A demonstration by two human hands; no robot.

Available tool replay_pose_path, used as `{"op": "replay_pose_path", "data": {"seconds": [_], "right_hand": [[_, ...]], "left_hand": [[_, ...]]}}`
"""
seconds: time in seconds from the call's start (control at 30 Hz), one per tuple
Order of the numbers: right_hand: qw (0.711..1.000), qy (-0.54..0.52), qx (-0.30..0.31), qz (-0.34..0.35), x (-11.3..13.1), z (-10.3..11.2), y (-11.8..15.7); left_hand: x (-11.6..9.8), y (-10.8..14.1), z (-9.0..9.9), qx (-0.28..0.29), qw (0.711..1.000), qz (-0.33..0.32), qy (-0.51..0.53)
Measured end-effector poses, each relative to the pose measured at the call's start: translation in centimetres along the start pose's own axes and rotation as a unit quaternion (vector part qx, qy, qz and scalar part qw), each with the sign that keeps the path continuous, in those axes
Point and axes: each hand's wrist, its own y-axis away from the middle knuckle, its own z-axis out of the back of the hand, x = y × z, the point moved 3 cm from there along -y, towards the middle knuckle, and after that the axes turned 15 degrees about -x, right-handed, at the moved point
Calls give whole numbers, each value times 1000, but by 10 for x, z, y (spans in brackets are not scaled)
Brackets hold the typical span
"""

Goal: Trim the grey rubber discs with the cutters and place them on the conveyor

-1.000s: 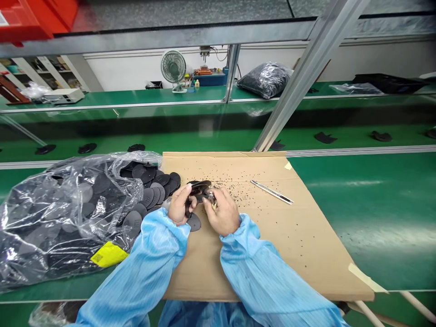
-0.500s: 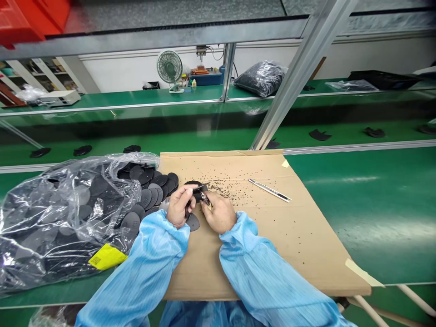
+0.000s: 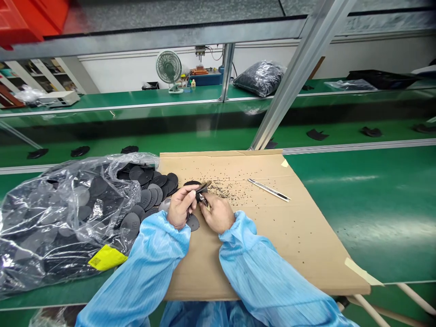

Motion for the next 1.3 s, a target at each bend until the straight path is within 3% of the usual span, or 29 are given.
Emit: {"op": "replay_pose_path", "data": {"seconds": [0.27,1.0,1.13,1.3], "right_hand": [[997,-65,-48,-12,1,5,-1],[999,-29,9,-18,-2,6,-5],[995,-86,-23,-33,-4,5,-4],[974,-164,-125,-90,-8,8,-2]], "left_hand": [[-4,0,1,-12,1000,-7,4],[1,0,2,-3,1000,-10,-21],[0,-1,0,-15,999,31,31],[-6,-6,-3,-7,973,166,160]]}}
